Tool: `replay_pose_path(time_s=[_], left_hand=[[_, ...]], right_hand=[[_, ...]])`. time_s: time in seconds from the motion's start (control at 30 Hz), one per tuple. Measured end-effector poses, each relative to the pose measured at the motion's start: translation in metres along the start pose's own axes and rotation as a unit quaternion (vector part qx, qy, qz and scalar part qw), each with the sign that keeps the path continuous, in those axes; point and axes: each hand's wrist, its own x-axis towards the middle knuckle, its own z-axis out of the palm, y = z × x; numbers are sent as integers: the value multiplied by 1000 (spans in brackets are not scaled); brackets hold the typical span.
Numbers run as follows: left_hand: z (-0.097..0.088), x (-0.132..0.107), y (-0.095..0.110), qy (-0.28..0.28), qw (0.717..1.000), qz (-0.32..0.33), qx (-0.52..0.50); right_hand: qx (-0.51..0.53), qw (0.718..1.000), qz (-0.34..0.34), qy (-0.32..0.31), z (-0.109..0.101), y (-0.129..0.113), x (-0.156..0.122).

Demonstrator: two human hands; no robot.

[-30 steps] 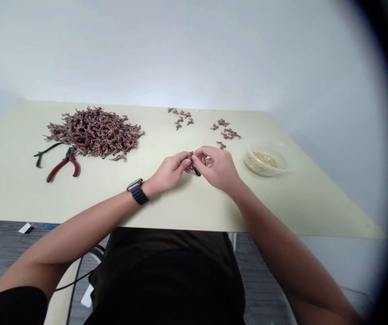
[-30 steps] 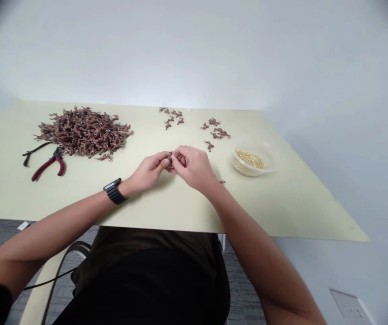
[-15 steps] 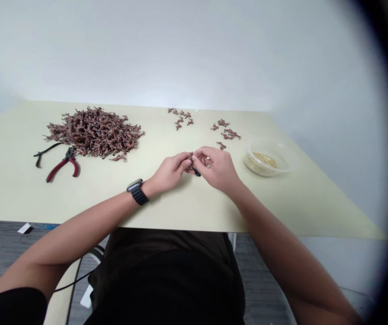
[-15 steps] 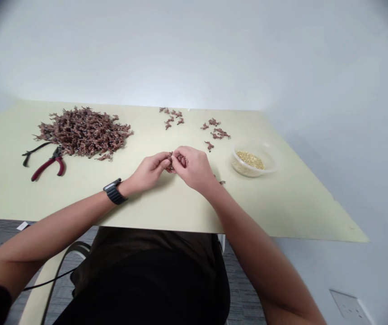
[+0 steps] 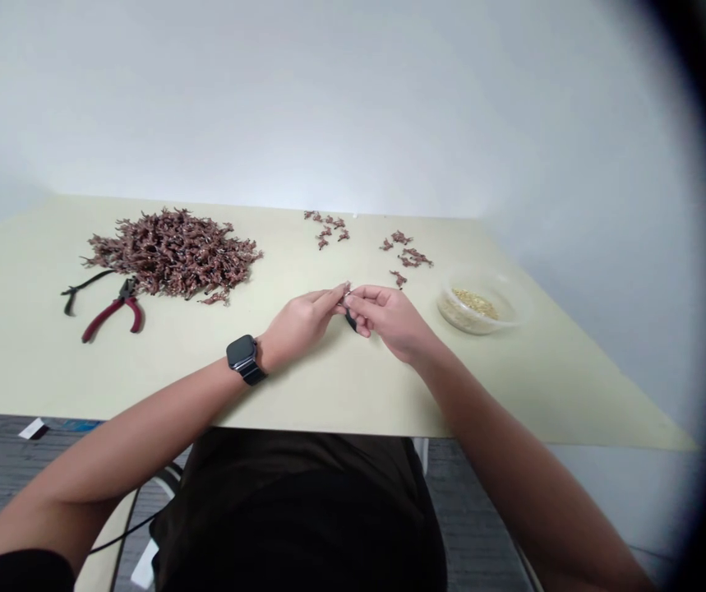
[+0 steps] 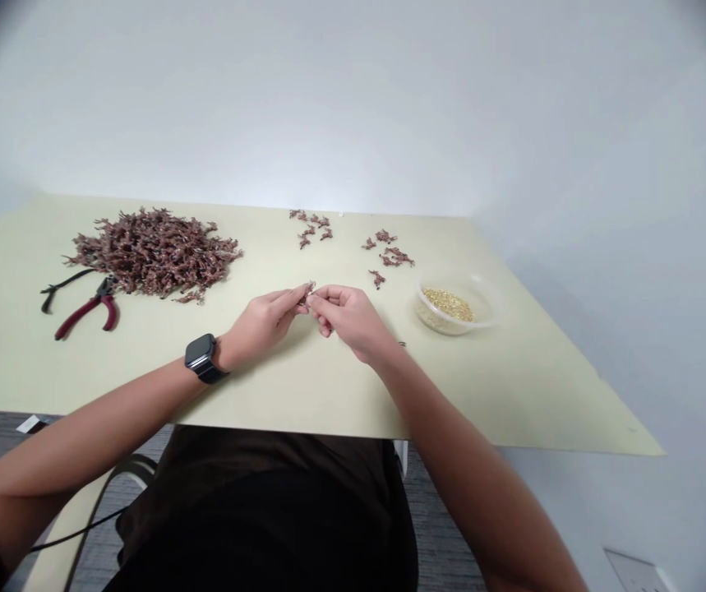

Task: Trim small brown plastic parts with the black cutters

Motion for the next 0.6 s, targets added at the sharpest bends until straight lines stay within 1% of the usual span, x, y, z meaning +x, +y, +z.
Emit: replay_pose_path(time_s=[0.07,0.13,0.27,0.33,0.47,0.6], left_hand=[[-2,2,6,13,999,-30,-38],[-5,5,12,14,995,-64,-78],[-10,11,23,-14,980,-120,-158],[-12,13,27,-23,974,-135,-181],[-13,14,30,-35,969,-154,-188],[-13,14,31,-34,969,-157,-190]], right_hand=[[1,1000,-6,-2,-2,-1,0],[-19,999,-34,10,-3,-1,0],[-95,990,-99,45,-2,-1,-1],[-127,981,-128,68,0,0,-2],[-162,965,-177,105,2,3,-2],[-166,964,-173,112,1,6,-1]])
